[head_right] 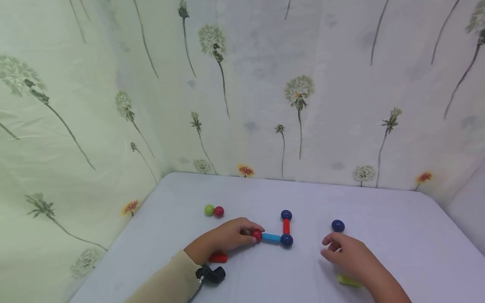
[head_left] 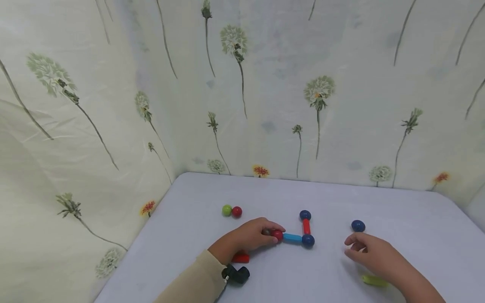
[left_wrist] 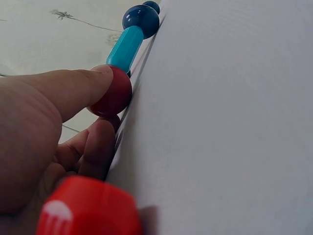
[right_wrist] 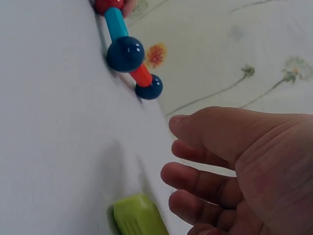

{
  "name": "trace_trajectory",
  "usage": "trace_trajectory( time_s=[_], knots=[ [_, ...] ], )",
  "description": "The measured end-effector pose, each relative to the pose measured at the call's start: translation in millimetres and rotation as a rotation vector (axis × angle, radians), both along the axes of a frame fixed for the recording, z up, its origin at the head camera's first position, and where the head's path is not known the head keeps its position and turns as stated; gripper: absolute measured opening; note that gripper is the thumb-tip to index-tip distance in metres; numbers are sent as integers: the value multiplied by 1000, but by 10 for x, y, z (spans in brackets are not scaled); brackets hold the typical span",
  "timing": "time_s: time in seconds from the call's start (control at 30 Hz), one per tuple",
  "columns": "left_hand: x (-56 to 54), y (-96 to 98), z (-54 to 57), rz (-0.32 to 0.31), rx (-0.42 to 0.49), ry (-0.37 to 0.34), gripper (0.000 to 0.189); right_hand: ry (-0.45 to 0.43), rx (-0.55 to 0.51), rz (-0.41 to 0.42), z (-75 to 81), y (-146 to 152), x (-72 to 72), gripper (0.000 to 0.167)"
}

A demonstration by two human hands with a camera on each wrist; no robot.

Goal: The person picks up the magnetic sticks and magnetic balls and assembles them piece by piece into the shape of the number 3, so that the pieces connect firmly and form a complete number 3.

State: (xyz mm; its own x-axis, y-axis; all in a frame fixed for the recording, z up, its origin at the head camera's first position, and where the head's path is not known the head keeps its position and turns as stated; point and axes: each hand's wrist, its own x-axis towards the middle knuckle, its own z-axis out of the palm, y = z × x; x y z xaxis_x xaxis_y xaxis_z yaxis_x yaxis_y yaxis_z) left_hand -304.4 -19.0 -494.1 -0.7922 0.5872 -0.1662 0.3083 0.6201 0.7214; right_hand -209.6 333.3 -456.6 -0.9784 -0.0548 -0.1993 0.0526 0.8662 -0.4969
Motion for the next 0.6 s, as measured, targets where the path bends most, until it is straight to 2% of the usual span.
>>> trace_trajectory(
  time_s=[0.23,0.4,0.53,0.6],
  knots=[
    [9,12,-9,5,-3,-2,38,-55,-22,31,-138,216,174,31],
    [14,5,-5,10,-10,0,37,-91,-62,119,-173,413,250,33],
    [12,7,8,7,-11,6,37,-154,-45,127,-168,515,294,34],
    [10,10,12,4,-12,6,37,-193,-34,100,-163,541,314,35]
  ],
)
